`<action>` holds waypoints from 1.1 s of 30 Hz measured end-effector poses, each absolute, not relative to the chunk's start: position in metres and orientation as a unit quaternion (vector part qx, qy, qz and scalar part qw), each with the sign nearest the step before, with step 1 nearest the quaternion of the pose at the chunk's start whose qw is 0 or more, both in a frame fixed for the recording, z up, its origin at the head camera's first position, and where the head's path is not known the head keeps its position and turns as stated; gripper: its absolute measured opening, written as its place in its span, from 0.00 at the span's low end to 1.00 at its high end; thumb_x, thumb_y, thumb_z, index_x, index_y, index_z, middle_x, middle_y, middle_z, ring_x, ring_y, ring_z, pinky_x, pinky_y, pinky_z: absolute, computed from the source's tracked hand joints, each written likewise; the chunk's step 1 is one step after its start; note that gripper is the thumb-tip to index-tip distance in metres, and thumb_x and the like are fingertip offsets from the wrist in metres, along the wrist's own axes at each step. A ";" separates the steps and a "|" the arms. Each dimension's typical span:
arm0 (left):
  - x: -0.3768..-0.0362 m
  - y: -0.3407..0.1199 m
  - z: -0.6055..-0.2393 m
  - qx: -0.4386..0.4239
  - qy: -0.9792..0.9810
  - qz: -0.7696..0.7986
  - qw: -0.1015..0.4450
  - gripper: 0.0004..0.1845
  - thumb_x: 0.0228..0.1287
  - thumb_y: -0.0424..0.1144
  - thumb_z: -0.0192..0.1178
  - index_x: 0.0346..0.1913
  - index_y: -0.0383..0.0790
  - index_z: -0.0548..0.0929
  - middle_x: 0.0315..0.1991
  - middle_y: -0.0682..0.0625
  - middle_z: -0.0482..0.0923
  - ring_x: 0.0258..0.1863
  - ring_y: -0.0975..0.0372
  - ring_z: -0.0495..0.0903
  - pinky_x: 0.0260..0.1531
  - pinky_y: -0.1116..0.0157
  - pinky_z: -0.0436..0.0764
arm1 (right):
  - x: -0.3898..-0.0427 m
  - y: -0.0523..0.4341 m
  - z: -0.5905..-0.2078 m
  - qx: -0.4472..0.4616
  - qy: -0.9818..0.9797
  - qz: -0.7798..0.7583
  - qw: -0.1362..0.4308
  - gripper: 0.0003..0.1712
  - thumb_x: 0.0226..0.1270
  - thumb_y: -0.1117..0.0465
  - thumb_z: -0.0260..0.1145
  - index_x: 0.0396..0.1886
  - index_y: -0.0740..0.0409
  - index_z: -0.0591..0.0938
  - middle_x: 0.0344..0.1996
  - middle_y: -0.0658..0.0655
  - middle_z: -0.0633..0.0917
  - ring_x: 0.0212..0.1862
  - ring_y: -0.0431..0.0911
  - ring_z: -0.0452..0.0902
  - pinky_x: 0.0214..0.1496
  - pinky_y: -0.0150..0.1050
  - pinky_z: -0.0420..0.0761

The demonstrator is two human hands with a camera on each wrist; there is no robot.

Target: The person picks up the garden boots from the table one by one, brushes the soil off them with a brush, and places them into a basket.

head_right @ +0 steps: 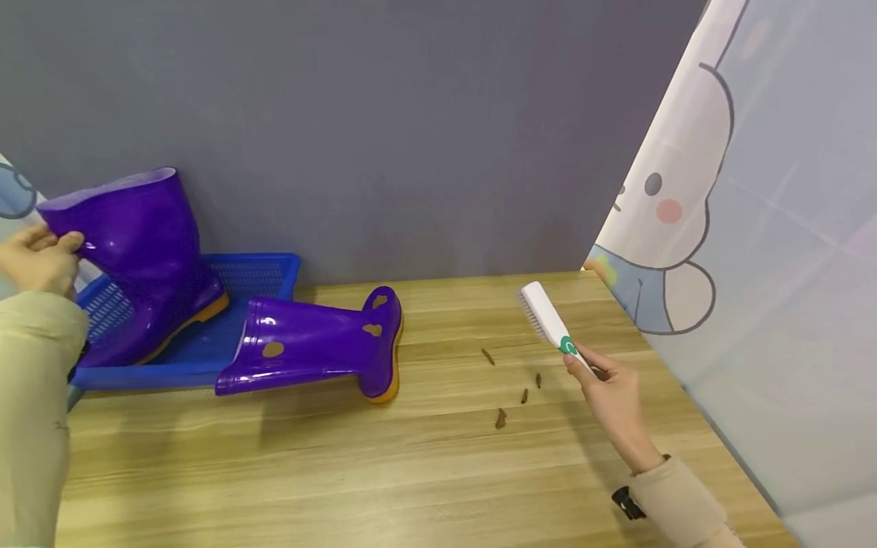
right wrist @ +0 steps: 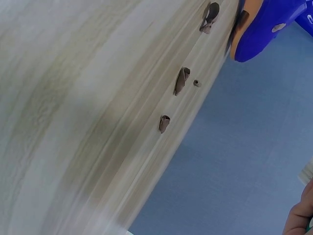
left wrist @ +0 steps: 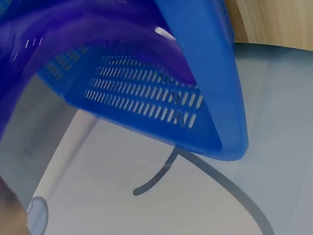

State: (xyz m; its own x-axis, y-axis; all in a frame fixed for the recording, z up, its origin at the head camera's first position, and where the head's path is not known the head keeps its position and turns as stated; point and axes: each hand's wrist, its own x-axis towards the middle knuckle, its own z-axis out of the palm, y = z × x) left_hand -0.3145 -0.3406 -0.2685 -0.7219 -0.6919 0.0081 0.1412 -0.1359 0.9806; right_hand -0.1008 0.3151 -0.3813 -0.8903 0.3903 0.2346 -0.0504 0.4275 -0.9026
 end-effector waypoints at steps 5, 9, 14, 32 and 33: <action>-0.316 -0.345 -0.273 0.251 -0.628 -0.696 0.240 0.28 0.58 0.29 0.58 0.62 0.46 0.69 0.37 0.62 0.66 0.35 0.76 0.64 0.33 0.86 0.67 | -0.102 0.313 -0.384 -0.108 -0.822 0.521 0.206 0.18 0.61 0.56 0.64 0.50 0.55 0.81 0.19 0.35 0.82 0.12 0.32 0.61 0.10 0.32 0.60; -0.314 -0.348 -0.273 0.248 -0.633 -0.696 0.232 0.29 0.58 0.28 0.57 0.64 0.45 0.67 0.39 0.62 0.67 0.36 0.75 0.65 0.33 0.85 0.67 | -0.103 0.312 -0.385 -0.108 -0.821 0.524 0.198 0.17 0.61 0.56 0.65 0.49 0.53 0.81 0.19 0.35 0.81 0.12 0.32 0.59 0.10 0.32 0.60; -0.311 -0.348 -0.273 0.212 -0.587 -0.745 0.236 0.19 0.56 0.24 0.58 0.48 0.47 0.78 0.36 0.59 0.72 0.34 0.73 0.70 0.29 0.83 0.73 | -0.105 0.310 -0.386 -0.103 -0.819 0.530 0.192 0.17 0.60 0.57 0.65 0.50 0.54 0.81 0.20 0.34 0.82 0.13 0.32 0.60 0.11 0.31 0.61; -0.310 -0.344 -0.264 0.172 -0.561 -0.773 0.240 0.33 0.52 0.19 0.54 0.63 0.44 0.69 0.36 0.61 0.78 0.36 0.73 0.72 0.22 0.81 0.70 | -0.107 0.312 -0.391 -0.095 -0.813 0.544 0.184 0.11 0.60 0.59 0.65 0.42 0.40 0.83 0.19 0.34 0.81 0.12 0.31 0.59 0.11 0.33 0.60; -0.309 -0.344 -0.262 0.165 -0.565 -0.772 0.239 0.33 0.52 0.20 0.55 0.63 0.44 0.69 0.37 0.61 0.77 0.36 0.73 0.71 0.21 0.81 0.70 | -0.108 0.312 -0.391 -0.095 -0.813 0.544 0.183 0.11 0.60 0.58 0.65 0.42 0.39 0.83 0.19 0.34 0.81 0.12 0.31 0.59 0.11 0.33 0.59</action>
